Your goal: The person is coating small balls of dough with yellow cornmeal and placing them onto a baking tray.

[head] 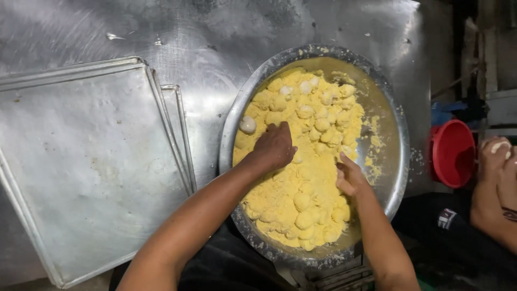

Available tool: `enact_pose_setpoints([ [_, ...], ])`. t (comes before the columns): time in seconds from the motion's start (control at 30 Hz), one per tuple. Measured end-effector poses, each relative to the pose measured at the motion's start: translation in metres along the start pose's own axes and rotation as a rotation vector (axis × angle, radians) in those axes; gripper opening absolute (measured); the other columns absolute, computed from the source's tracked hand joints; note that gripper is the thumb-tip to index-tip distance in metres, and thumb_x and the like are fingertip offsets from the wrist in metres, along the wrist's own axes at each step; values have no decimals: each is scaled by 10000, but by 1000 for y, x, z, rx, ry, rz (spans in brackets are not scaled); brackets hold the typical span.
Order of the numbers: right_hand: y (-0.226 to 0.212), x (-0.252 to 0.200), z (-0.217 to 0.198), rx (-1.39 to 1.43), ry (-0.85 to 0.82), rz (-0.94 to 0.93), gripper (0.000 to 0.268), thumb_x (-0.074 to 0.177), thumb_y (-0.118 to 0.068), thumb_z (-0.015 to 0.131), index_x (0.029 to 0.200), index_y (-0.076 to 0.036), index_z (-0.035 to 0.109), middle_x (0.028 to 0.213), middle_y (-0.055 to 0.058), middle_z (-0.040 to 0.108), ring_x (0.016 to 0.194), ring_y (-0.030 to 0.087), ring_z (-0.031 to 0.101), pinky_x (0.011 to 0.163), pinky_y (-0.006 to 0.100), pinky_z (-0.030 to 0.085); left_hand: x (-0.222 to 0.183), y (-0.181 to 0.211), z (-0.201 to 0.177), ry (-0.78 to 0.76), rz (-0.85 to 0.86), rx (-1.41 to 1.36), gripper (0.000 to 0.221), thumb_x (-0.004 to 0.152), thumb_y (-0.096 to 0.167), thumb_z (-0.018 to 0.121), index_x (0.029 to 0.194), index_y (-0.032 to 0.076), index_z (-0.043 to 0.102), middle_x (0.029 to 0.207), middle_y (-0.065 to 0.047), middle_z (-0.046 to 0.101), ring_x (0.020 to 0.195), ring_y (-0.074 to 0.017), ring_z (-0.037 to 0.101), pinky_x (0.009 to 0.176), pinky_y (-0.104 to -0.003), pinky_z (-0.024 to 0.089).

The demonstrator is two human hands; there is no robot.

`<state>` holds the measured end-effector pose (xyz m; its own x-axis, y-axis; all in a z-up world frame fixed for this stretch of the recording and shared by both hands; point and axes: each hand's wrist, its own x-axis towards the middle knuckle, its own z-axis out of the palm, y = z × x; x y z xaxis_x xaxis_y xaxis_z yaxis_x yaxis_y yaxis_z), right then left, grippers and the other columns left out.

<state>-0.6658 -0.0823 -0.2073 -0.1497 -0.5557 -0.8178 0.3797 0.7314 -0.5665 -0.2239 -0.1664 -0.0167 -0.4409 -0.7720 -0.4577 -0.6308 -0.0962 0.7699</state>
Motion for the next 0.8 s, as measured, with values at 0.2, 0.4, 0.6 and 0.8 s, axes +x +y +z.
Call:
enact_pose_setpoints([
  [0.2,-20,-80,144,225,-116,-39,734,895,-485,661,1448,-35,485,1453,177,581,1337,351,552,1124,526,413,-1,-7,-2,73,-23,-31,639,953,299,675,1402,6,328,1270,-316,568,1156,-461,609,972,-526,506],
  [0.4,3,-68,179,345,-208,-144,617,902,-371,668,1418,-58,540,1380,164,627,1259,362,603,1083,549,472,34,-6,18,12,-43,-93,863,882,343,736,1550,108,244,1230,-273,637,1150,-437,625,976,-500,502],
  [0.6,-29,-64,189,334,-267,-203,495,919,-225,701,1338,14,588,1201,174,686,1066,324,686,959,470,565,53,19,34,121,-46,-436,942,710,311,833,1528,156,393,1335,-235,640,1223,-362,647,1006,-414,537],
  [0.8,-119,-135,192,255,51,-535,449,962,-241,624,1305,48,611,1186,180,722,1023,279,735,895,396,620,62,78,15,79,302,-579,971,754,292,845,1574,164,340,1558,-206,393,1355,-358,503,1076,-430,424],
])
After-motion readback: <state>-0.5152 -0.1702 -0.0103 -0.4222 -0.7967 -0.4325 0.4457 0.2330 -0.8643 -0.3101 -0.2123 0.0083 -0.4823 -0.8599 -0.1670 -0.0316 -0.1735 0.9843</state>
